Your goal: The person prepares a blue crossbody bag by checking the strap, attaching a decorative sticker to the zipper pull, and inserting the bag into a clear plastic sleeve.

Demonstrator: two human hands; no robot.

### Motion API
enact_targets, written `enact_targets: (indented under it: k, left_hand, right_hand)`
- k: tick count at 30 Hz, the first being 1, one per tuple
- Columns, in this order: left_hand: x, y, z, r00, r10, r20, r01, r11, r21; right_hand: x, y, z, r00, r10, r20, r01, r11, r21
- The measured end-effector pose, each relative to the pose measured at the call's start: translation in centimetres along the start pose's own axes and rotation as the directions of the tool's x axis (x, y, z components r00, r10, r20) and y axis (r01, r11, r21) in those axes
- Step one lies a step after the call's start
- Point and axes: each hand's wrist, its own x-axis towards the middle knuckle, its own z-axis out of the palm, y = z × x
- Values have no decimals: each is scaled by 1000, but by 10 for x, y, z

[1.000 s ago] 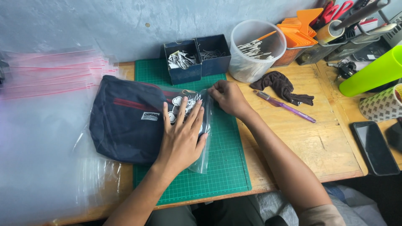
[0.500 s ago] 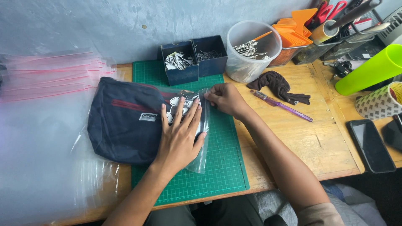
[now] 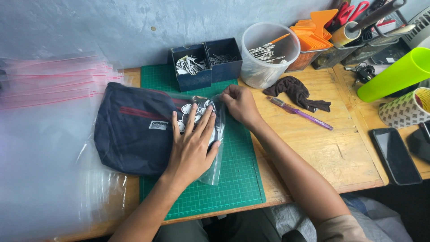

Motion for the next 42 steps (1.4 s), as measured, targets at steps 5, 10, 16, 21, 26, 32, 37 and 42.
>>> enact_targets:
  k: [5, 10, 16, 21, 26, 32, 37, 42]
  left_hand:
    - [1, 1, 0, 1000, -6, -5, 6, 1000, -3]
    - [1, 0, 0, 1000, -17, -7, 17, 1000, -7]
    - [1, 0, 1, 1000, -10, -24, 10, 1000, -2]
    - [0, -1, 3, 999, -19, -29, 19, 1000, -14]
    - [-1, -3, 6, 999, -20, -35, 19, 1000, -19]
    - [0, -3, 3, 999, -16, -32, 15, 999, -43]
    - [3, -4, -9, 1000, -13, -22, 9, 988, -154]
    - [0, -10, 1, 1000, -5, -28, 4, 999, -44]
  right_hand:
    - [-36, -58, -25, 984, 121, 128, -134, 986, 102]
    - [-31, -44, -23, 954, 151, 260, -202, 962, 183]
    - [-30, -40, -18, 975, 115, 192, -144, 979, 146]
    - [-44, -63, -37, 935, 191, 300, -214, 976, 46]
    - [-43, -62, -34, 932, 194, 306, -207, 978, 8]
    - [-37, -55, -26, 955, 103, 277, -130, 988, 80]
    - [-35, -51, -26, 967, 63, 246, -83, 994, 71]
    - [-41, -61, -41, 920, 177, 350, -184, 983, -14]
